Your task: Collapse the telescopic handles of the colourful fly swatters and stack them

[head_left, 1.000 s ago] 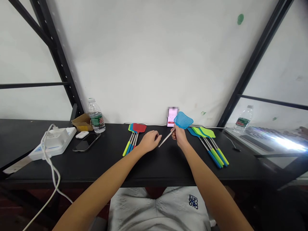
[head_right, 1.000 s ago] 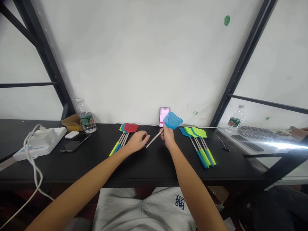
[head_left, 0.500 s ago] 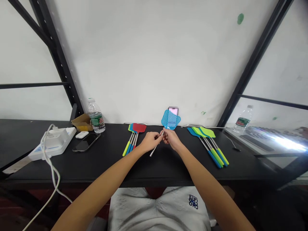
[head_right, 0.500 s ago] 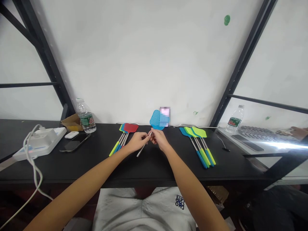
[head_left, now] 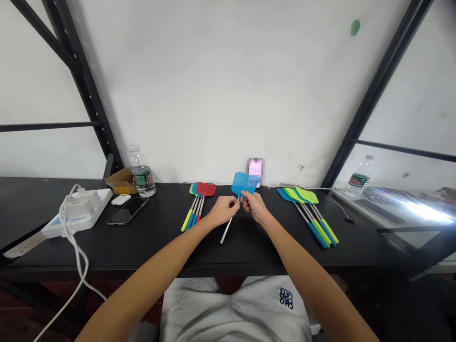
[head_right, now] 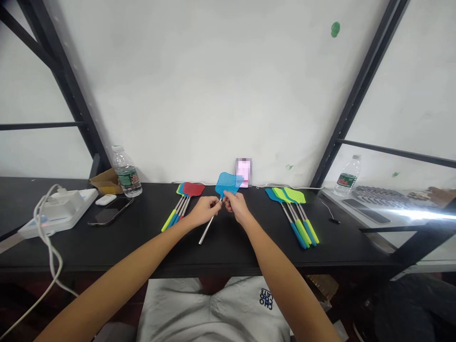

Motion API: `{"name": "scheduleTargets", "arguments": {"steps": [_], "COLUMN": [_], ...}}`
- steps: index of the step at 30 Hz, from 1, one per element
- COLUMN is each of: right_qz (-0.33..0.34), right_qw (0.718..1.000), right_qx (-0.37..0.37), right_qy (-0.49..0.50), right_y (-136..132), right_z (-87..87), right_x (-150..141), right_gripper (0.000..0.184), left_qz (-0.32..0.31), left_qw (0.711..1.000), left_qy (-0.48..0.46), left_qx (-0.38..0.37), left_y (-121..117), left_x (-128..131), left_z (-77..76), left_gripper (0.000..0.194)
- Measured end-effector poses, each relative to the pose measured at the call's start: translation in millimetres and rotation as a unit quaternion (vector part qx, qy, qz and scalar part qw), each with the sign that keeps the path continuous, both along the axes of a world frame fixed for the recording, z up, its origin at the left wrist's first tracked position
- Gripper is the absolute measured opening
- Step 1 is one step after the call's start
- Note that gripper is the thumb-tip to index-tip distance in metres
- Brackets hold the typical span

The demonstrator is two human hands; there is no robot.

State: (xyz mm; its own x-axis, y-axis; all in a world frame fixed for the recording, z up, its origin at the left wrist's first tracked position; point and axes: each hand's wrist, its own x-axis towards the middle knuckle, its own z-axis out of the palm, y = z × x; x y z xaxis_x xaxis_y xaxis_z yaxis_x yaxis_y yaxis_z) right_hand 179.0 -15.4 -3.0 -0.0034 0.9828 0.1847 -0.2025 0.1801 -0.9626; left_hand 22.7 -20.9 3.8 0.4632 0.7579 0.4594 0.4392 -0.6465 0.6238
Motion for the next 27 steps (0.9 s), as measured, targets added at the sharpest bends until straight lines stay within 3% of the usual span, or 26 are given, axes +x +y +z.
{"name": "scheduleTargets", "arguments": {"steps": [5,14,22,27], "right_qz": [0.019,0.009,0.024,0.032], "right_qw": [0.999,0.999,0.998,0.997], "right_qx": [0.000,0.014,0.051,0.058], "right_qy": [-0.043,-0.036,-0.034,-0.034], "right_y": [-0.7,3.8,2.6,4.0], "right_z": [-4.5,-5.3,-1.5,0.0], "right_x": [-5.6,-4.8,-4.2,-1.5], "right_gripper": [0.038,0.043,0.046,0.048], "left_qz": [0.012,0.008,0.000,-0.018], "left_qw": [1.000,0.999,1.000,0.999], "left_qy": [0.021,0.025,-0.003,-0.035], "left_qx": [0.017,0.041,0.030,-0.017], "left_y": [4.0,6.4,9.4,8.2], "left_x": [-0.9,-0.8,-0.3,-0.7], "left_z": [0.5,0.3,-0.3,3.1], "left_gripper": [0.027,0.028,0.030,0.027]}}
